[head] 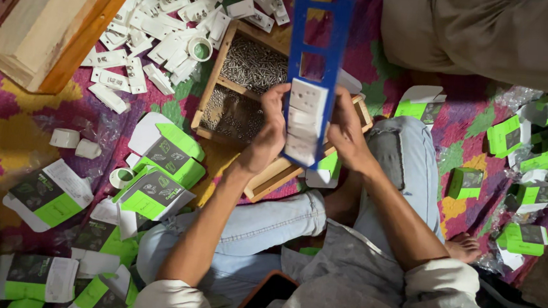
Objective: The person sits on the floor and assembles white electrical socket modules into a blue plastic frame. They pick up modules and screws from nearby piles and wooden boxes, insert the modules into the frame, and fasten them with screws. The person repeats this process for multiple modules.
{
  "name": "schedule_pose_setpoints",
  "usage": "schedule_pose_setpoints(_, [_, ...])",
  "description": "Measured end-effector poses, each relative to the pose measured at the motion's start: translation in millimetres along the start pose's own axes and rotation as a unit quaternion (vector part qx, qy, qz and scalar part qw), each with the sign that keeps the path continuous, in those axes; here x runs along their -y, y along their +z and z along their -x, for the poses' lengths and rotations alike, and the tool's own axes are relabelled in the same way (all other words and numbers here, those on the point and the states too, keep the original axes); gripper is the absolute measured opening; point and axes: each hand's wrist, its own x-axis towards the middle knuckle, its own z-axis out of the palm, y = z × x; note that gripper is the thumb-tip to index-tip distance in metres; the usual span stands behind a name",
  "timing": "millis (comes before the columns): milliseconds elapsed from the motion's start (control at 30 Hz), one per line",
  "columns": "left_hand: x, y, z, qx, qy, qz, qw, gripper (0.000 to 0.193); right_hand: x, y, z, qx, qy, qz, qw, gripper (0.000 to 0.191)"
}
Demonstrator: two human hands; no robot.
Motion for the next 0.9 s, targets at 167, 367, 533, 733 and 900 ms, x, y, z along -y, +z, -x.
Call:
schedule_pose_setpoints(167, [-3.2,9.5,-6.4,-0.061,-0.010,-0.013,0.998,0.079,-0.7,1.6,0.6,-0.032,0.063,0.033,0.997,0.045])
schedule_pose_setpoints(367, [-23.4,0.2,-13.5,-0.122,-0.060,-0.071,0.988,0.065,9.7,11.3,-2.7,0.003,0.024,-0.004,1.000,0.066])
schedule_pose_setpoints(533, [-35.0,-8.8,-17.0,-0.199,-0.076,-0.101,0.972,0.042,23.2,7.4,-9.5,-0.034,-0.035,0.345,0.937,0.045])
schedule_pose_setpoints(733, [-64.8,-45.4,-19.3,-0.244,-0.037,-0.126,0.961,0.025,25.5,-1.2,-69.5,0.042,-0.115,0.471,0.873,0.026])
schedule_pose_setpoints(900, [-76.3,-48.7,-22.6,-0.244,-0.022,-0.113,0.963,0.022,13.2,48.2,-100.6,0.110,-0.223,0.616,0.748,0.031])
